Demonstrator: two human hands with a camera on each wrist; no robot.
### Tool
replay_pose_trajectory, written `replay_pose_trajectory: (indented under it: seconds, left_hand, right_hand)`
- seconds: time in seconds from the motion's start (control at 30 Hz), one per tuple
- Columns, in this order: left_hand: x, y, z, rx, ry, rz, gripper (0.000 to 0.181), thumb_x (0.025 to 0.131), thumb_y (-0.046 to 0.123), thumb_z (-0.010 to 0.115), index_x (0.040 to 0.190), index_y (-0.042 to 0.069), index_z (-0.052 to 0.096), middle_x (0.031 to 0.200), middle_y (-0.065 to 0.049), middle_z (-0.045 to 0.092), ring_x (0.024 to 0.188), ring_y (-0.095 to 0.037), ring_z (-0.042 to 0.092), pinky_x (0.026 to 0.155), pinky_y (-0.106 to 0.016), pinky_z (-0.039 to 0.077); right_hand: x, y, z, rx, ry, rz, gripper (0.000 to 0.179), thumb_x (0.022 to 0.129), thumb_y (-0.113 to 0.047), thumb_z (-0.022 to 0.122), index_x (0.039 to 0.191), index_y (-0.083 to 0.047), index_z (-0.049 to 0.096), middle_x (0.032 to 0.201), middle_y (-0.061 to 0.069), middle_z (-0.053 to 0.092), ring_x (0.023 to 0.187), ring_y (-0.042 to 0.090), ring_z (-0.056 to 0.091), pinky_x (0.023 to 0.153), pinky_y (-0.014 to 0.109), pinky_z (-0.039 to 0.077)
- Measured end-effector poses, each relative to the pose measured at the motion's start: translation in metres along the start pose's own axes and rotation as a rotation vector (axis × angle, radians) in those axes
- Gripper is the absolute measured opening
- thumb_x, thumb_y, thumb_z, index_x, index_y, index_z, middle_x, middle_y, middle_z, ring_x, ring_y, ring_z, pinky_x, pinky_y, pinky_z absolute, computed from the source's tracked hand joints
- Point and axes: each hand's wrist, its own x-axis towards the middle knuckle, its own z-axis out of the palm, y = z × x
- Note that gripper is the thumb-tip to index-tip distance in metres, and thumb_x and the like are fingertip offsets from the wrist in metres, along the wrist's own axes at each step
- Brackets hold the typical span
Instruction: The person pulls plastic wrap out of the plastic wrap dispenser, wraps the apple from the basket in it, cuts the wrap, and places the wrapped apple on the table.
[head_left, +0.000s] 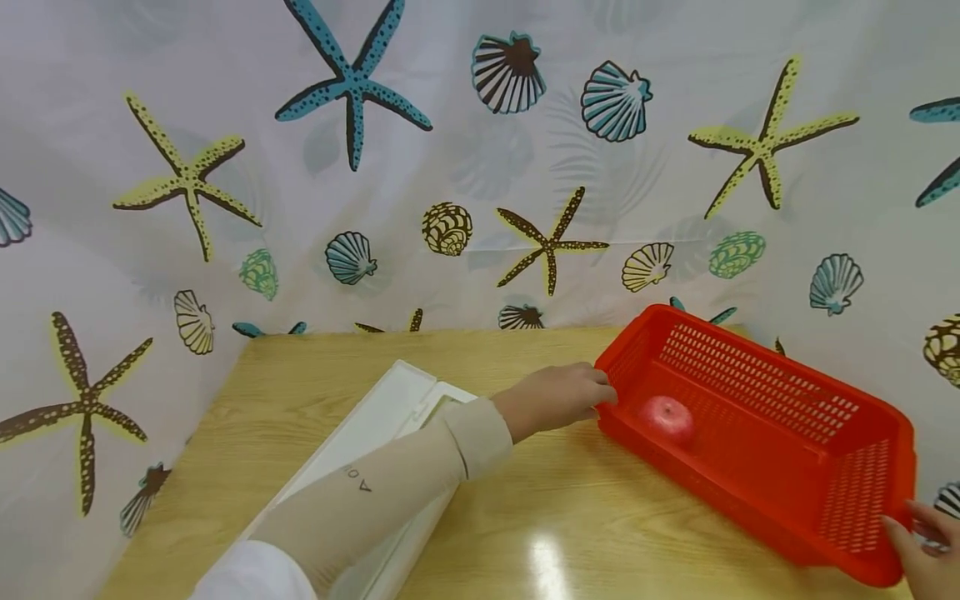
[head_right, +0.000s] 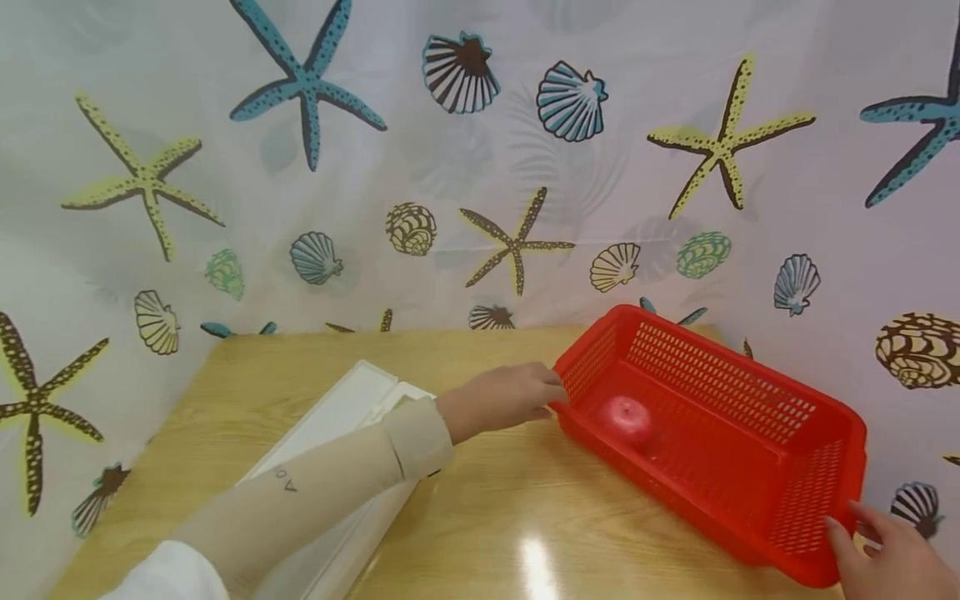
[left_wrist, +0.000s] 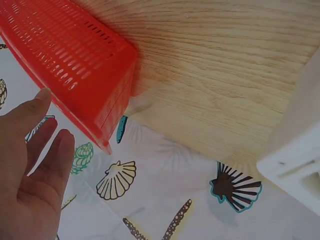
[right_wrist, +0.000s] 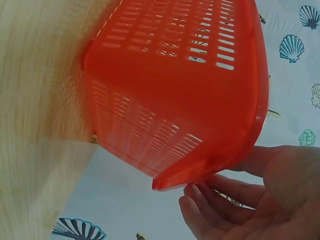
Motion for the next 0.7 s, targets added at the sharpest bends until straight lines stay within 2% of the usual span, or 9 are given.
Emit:
replay_pose_trajectory:
  seconds: [0.07,0.13,0.17,0.3,0.37,0.4,0.47,0.53,0.7]
  left_hand:
    - [0.003,0.001,0.001,0.053,-0.012,0.013,0.031,0.087,0.024,0.067,0.117,0.024,0.063,0.110,0.009,0.060,0.101,-0.008,0.051,0.083,-0.014,0.044]
    - [0.007,0.002,0.001,0.098,-0.023,0.030,0.029,0.087,0.022,0.067,0.116,0.024,0.064,0.106,0.009,0.060,0.096,-0.008,0.051,0.080,-0.014,0.045]
    - [0.009,0.002,0.001,0.121,-0.028,0.036,0.029,0.087,0.021,0.066,0.116,0.024,0.064,0.105,0.009,0.060,0.093,-0.008,0.051,0.079,-0.014,0.045]
    - [0.013,0.000,-0.001,0.157,-0.041,0.038,0.031,0.088,0.018,0.066,0.117,0.025,0.064,0.104,0.009,0.060,0.090,-0.008,0.050,0.078,-0.015,0.044]
    - [0.014,-0.002,-0.001,0.171,-0.044,0.036,0.031,0.088,0.018,0.065,0.118,0.025,0.064,0.104,0.009,0.060,0.090,-0.008,0.050,0.078,-0.015,0.044]
    - [0.015,-0.002,-0.002,0.172,-0.045,0.035,0.031,0.088,0.018,0.065,0.117,0.025,0.064,0.104,0.009,0.060,0.089,-0.008,0.050,0.078,-0.015,0.044]
    - [0.016,-0.004,-0.002,0.180,-0.047,0.036,0.030,0.088,0.018,0.066,0.117,0.025,0.065,0.102,0.009,0.060,0.088,-0.008,0.050,0.078,-0.015,0.044]
    - [0.018,-0.006,-0.002,0.187,-0.051,0.033,0.029,0.088,0.018,0.065,0.116,0.025,0.065,0.102,0.009,0.060,0.087,-0.008,0.051,0.078,-0.016,0.044]
    - [0.022,-0.011,-0.001,0.220,-0.056,0.019,0.031,0.089,0.017,0.064,0.119,0.024,0.064,0.107,0.008,0.061,0.091,-0.008,0.053,0.083,-0.017,0.045]
  right_hand:
    - [0.003,-0.004,-0.001,-0.045,-0.053,-0.043,0.020,0.090,-0.001,0.053,0.104,0.012,0.059,0.075,-0.041,0.027,0.068,-0.025,0.025,0.054,0.000,0.026]
    - [0.007,-0.009,-0.002,-0.074,-0.101,-0.106,0.024,0.088,0.007,0.052,0.104,0.023,0.051,0.074,-0.041,0.027,0.068,-0.027,0.024,0.050,0.002,0.028]
    - [0.009,-0.010,-0.002,-0.096,-0.119,-0.145,0.022,0.087,0.008,0.052,0.102,0.024,0.052,0.071,-0.035,0.036,0.068,-0.028,0.023,0.049,0.002,0.029]
    - [0.015,-0.014,0.000,-0.105,-0.122,-0.265,0.019,0.083,0.012,0.055,0.095,0.026,0.054,0.075,-0.038,0.034,0.072,-0.029,0.023,0.049,0.001,0.029]
    - [0.016,-0.017,0.001,-0.113,-0.128,-0.281,0.018,0.083,0.013,0.054,0.095,0.026,0.054,0.072,-0.017,0.053,0.073,-0.029,0.021,0.050,0.000,0.028]
    - [0.016,-0.019,0.002,-0.112,-0.129,-0.274,0.018,0.082,0.013,0.054,0.095,0.026,0.054,0.073,-0.016,0.055,0.072,-0.030,0.021,0.050,0.000,0.028]
    - [0.016,-0.022,0.003,-0.141,-0.151,-0.243,0.020,0.083,0.013,0.053,0.098,0.027,0.053,0.082,0.018,0.061,0.069,-0.031,0.019,0.049,-0.001,0.027]
    - [0.018,-0.021,0.006,-0.175,-0.183,-0.184,0.022,0.085,0.011,0.052,0.101,0.027,0.051,0.097,0.045,0.048,0.063,-0.030,0.020,0.047,0.000,0.029]
    - [0.032,0.006,0.018,-0.228,-0.249,-0.042,0.031,0.093,-0.003,0.052,0.110,0.023,0.051,0.103,0.041,0.050,0.052,-0.019,0.037,0.044,0.017,0.046]
